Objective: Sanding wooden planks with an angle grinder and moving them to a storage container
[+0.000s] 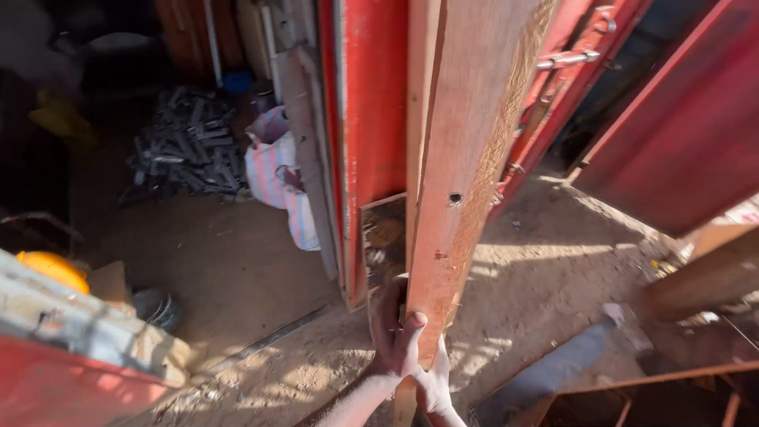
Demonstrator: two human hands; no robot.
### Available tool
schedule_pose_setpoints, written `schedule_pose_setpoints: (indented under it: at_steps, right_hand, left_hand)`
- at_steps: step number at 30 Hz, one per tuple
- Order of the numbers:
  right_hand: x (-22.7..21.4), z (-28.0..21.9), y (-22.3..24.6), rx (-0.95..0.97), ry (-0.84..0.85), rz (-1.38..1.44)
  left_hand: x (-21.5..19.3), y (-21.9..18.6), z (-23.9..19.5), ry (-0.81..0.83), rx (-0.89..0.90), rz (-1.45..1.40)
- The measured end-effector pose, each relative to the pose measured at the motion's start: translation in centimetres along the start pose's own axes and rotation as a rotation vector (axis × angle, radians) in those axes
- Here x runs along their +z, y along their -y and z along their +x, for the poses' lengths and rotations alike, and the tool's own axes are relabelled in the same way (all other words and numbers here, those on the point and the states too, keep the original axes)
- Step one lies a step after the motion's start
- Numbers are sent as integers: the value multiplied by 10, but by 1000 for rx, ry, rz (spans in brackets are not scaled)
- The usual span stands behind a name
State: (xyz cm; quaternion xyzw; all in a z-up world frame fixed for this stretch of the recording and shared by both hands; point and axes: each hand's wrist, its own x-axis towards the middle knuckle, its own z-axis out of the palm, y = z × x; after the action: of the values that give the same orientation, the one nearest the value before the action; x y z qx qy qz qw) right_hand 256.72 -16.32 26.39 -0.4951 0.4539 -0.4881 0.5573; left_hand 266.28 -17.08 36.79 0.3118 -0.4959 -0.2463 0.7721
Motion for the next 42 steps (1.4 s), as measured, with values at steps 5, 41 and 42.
schedule_pose_setpoints:
  at_steps: [5,41,42]
  right_hand:
    - [-48,-58,2,-131,-328,-265]
    - [-242,-726,66,45,-1842,-150]
    - [-252,-738,58,47,-1861,-152]
  left_hand:
    - [44,-21,-32,193,-256,-40]
    - [307,-409,-569,1480,-909,-601]
    - [316,-413,-580,1495,-914,-612]
